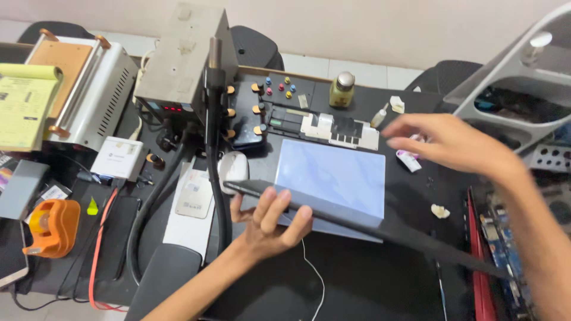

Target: The person disassembles the laptop screen assembly, removes the plastic bezel, and separates the internal motherboard from the chassis using a screwdriver and hands.

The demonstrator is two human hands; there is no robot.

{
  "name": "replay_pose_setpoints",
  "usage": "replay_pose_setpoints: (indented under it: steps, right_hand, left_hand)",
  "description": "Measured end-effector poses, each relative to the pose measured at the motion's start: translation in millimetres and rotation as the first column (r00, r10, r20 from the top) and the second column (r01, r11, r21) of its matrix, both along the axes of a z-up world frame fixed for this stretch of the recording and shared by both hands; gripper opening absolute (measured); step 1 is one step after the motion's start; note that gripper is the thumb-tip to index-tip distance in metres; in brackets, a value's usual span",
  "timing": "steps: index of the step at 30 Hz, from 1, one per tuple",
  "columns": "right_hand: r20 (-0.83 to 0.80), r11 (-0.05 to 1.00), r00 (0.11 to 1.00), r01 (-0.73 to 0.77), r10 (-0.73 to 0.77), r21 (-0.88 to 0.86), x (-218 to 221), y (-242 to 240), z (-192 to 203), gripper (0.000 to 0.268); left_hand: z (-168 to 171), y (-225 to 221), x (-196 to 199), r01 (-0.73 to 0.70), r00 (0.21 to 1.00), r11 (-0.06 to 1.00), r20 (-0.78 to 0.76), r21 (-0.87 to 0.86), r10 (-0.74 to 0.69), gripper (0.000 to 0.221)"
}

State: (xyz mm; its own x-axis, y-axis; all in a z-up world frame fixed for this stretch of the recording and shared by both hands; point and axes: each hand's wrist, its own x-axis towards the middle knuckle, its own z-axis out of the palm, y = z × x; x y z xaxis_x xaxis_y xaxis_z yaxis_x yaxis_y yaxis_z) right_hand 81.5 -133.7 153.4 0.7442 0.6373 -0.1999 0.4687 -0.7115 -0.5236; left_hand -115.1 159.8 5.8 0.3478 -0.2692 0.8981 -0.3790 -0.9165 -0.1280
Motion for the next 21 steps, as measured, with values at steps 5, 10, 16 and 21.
replay_pose_setpoints:
  steps: [5, 10, 16, 21]
  right_hand:
    - [0.107, 0.984, 0.984, -0.154, 0.145, 0.085, 40.3, 85.3, -32.3, 0.03]
    - [0.183, 0.989, 0.977, -0.124, 0.109, 0.077, 74.2, 128.4, -87.7, 0.024]
    - [0.214, 0.982, 0.975, -0.091, 0.054, 0.168, 107.7, 156.5, -136.4, 0.023]
    - [0.133, 1.0, 0.991, -0.01, 0.008, 0.012, 118.3, 170.8, -156.9, 0.03]
  left_hand:
    - [0.4, 7.9, 2.0, -0.005, 0.997, 0.998, 0.071, 0.058, 0.001, 0.043]
    - [-7.3, 10.8, 0.1, -0.026, 0.998, 0.996, 0.062, 0.085, 0.021, 0.039]
    - [-27.0, 2.3, -40.0, 0.028, 0.982, 0.999, -0.187, -0.043, -0.035, 0.035]
    - [-51.4, -30.3, -50.1, -0.127, 0.971, 0.937, -0.232, -0.326, 0.051, 0.034]
